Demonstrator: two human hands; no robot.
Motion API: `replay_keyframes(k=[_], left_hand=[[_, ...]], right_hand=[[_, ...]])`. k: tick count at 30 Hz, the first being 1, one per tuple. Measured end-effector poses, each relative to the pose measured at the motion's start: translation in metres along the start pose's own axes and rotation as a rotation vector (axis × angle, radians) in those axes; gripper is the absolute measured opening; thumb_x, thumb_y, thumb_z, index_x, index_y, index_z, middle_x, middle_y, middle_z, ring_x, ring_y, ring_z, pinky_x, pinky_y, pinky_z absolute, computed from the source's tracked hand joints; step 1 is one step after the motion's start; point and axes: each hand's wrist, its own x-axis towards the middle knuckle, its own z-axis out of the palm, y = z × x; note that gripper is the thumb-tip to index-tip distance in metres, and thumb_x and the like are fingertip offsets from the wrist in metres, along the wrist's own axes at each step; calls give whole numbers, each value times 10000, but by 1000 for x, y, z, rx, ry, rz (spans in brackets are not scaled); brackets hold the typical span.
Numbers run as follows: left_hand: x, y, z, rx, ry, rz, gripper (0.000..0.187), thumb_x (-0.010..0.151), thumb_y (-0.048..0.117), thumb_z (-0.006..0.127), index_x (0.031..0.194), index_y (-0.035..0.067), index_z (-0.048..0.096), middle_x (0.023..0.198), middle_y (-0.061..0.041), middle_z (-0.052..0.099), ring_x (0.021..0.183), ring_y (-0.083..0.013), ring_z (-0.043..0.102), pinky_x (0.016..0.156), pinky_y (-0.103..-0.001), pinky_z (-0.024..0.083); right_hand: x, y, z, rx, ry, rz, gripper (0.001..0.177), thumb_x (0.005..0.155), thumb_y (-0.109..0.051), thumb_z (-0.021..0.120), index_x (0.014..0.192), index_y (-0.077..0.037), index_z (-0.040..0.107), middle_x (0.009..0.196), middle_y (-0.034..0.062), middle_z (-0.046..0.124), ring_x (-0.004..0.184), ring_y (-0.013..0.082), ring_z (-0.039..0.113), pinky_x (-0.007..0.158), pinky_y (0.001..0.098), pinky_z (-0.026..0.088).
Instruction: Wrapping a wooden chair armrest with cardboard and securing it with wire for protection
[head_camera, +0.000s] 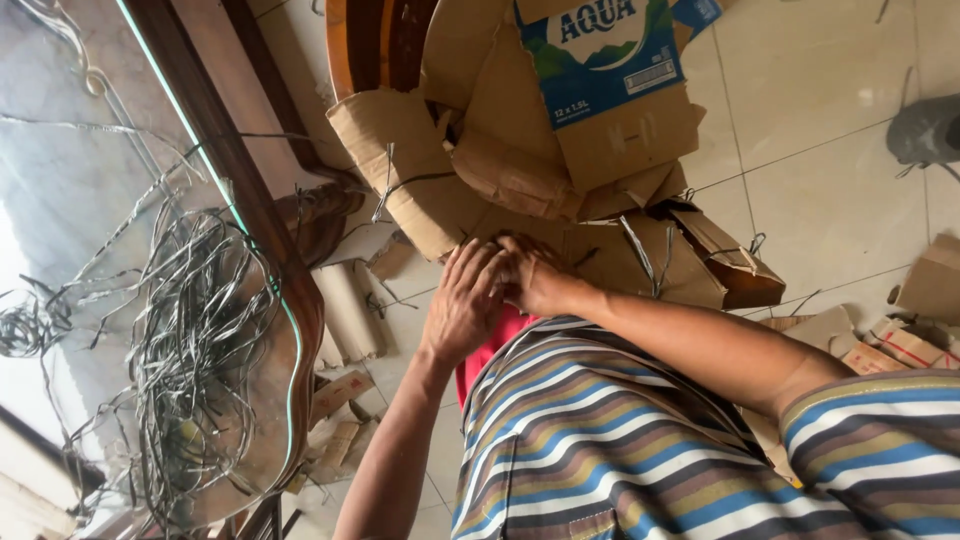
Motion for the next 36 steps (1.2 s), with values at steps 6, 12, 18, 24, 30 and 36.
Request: replay_keyframes(k=[6, 12, 18, 24, 30, 36], left_hand=[[-12, -37, 21, -137, -203, 83, 495, 824, 133, 755, 1300, 26, 670, 1331, -209, 641, 1338, -435, 537, 1147, -548, 381], [-19, -41, 34, -73, -131, 78, 443, 841, 155, 774, 1266, 69, 684, 1314, -175, 650, 1337, -398, 553, 1159, -527, 397], [-20, -39, 33, -45, -185, 30, 383, 913, 235, 711, 1266, 86, 685, 1326, -163, 652, 1355, -378, 550, 1173, -518, 389], [-15, -36, 30, -52, -191, -19, 326, 1008, 298, 607, 1269, 118, 683, 1359, -130, 641, 1376, -353, 537, 1177, -499, 383], [-12, -35, 30, -65, -129, 16, 358, 1062, 345, 495, 1245, 100, 680, 1294, -150, 653, 1334, -376, 566, 1154, -514, 398], [-21, -36, 37, 79, 3, 57, 361, 1059, 408, 465, 1173, 146, 684, 1249, -103, 670, 1307, -315, 598, 1173, -470, 413]], right_hand=[[5, -7, -37, 676, -149, 185, 981, 837, -411, 653, 1647, -72, 216, 1672, 244, 249, 1541, 390, 250, 1268, 481, 183], [83, 107, 27, 1089, -11, 109, 689, 1056, -326, 395, 1652, -8, 257, 1658, 207, 338, 1508, 284, 314, 1228, 322, 295], [116, 94, -12, 203, -323, 326, 853, 1014, -731, 134, 1515, -149, 507, 1574, 180, 465, 1481, 356, 400, 1213, 506, 300], [133, 103, -10, 326, -345, 531, 880, 1009, -726, 226, 1462, -52, 564, 1523, 182, 530, 1451, 318, 455, 1219, 447, 328], [123, 62, -28, 333, -311, 425, 885, 1035, -667, 147, 1557, -4, 410, 1588, 236, 430, 1498, 363, 372, 1249, 511, 266], [132, 75, 17, 223, -172, 192, 610, 1105, -401, 255, 1551, -24, 432, 1461, 301, 537, 1422, 434, 458, 1161, 566, 389]])
